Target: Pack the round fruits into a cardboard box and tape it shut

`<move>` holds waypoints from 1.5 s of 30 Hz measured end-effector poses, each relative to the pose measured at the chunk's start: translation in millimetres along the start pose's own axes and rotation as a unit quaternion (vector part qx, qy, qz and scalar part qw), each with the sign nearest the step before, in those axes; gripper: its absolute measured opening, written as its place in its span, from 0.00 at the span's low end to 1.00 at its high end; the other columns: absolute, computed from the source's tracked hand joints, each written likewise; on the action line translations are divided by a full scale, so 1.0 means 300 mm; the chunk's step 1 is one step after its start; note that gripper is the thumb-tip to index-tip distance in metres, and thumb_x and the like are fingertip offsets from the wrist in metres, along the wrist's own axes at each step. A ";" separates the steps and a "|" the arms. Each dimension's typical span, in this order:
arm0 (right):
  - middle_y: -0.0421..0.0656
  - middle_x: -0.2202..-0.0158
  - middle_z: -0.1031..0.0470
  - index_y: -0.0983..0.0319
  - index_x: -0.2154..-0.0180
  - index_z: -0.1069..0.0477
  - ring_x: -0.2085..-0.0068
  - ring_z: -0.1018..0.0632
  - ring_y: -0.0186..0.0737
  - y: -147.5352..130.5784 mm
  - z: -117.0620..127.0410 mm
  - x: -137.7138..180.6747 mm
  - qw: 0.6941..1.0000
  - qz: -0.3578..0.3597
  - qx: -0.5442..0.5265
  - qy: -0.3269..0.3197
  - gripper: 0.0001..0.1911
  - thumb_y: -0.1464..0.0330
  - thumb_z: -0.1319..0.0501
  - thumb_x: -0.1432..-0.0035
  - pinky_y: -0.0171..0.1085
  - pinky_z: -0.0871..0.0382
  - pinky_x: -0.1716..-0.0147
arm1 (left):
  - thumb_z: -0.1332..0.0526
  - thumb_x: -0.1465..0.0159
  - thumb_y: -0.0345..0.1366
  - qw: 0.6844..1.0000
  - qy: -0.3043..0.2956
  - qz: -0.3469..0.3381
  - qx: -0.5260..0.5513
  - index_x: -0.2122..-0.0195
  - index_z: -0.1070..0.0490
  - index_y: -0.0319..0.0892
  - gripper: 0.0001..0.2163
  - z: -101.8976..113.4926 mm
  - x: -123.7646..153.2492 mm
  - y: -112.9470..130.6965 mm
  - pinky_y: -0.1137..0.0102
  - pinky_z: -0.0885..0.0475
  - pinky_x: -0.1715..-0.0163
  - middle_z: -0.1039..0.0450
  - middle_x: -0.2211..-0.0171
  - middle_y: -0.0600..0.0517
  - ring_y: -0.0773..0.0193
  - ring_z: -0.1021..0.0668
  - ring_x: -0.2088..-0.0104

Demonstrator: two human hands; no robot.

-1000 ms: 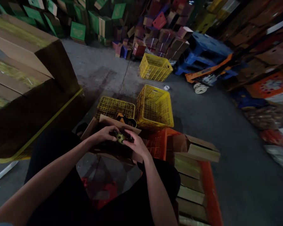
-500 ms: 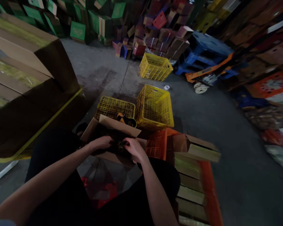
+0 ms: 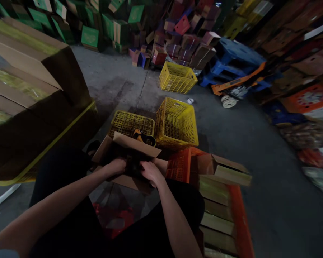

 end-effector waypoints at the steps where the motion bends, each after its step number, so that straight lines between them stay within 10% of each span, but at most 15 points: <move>1: 0.50 0.54 0.20 0.60 0.54 0.24 0.52 0.21 0.48 0.000 0.002 0.000 1.000 0.004 -0.005 0.003 0.15 0.75 0.39 0.44 0.38 0.34 0.56 | 0.37 0.43 0.33 1.000 0.011 0.002 0.003 0.64 0.20 0.38 0.08 0.005 -0.001 0.000 0.66 0.26 0.57 0.20 0.64 0.39 0.49 0.19 0.59; 11: 0.48 0.59 0.18 0.58 0.64 0.22 0.56 0.19 0.47 0.035 0.072 -0.010 0.988 0.007 -0.127 0.084 0.12 0.67 0.44 0.33 0.38 0.32 0.58 | 0.37 0.38 0.50 0.972 0.215 0.005 0.092 0.72 0.23 0.42 0.16 0.253 0.029 0.052 0.68 0.32 0.60 0.24 0.70 0.46 0.54 0.23 0.63; 16: 0.45 0.63 0.19 0.58 0.62 0.22 0.58 0.19 0.46 0.042 0.092 0.003 0.886 0.011 -0.454 0.098 0.24 0.50 0.49 0.32 0.41 0.25 0.60 | 0.41 0.35 0.52 0.912 0.281 -0.051 0.294 0.75 0.27 0.40 0.20 0.382 0.094 0.110 0.72 0.35 0.67 0.29 0.75 0.52 0.63 0.28 0.71; 20: 0.45 0.59 0.20 0.58 0.53 0.24 0.64 0.18 0.41 -0.001 0.064 0.013 0.764 0.029 -0.644 0.027 0.22 0.50 0.37 0.40 0.40 0.21 0.64 | 0.43 0.34 0.53 0.884 0.232 -0.083 0.398 0.76 0.30 0.39 0.22 0.375 0.098 0.139 0.73 0.39 0.72 0.34 0.78 0.55 0.66 0.32 0.74; 32: 0.42 0.63 0.20 0.60 0.59 0.26 0.62 0.18 0.41 -0.005 0.046 0.009 0.657 0.018 -0.754 -0.001 0.21 0.55 0.28 0.50 0.45 0.20 0.60 | 0.44 0.35 0.55 0.830 0.247 -0.082 0.494 0.82 0.36 0.41 0.25 0.355 0.093 0.105 0.71 0.34 0.69 0.32 0.78 0.52 0.65 0.30 0.73; 45: 0.37 0.61 0.21 0.57 0.61 0.29 0.58 0.19 0.40 0.056 0.129 0.016 0.647 0.032 -0.746 0.158 0.23 0.65 0.23 0.59 0.43 0.21 0.56 | 0.27 0.47 0.50 0.736 0.120 -0.023 0.665 0.46 0.29 0.39 0.31 0.255 0.022 0.091 0.65 0.24 0.54 0.25 0.48 0.42 0.53 0.23 0.49</move>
Point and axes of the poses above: each hand's wrist, its own x-axis away from the middle knuckle, its own z-axis out of the back of the hand, y = z × x, the point moved 6 cm from there along -x, towards the middle knuckle
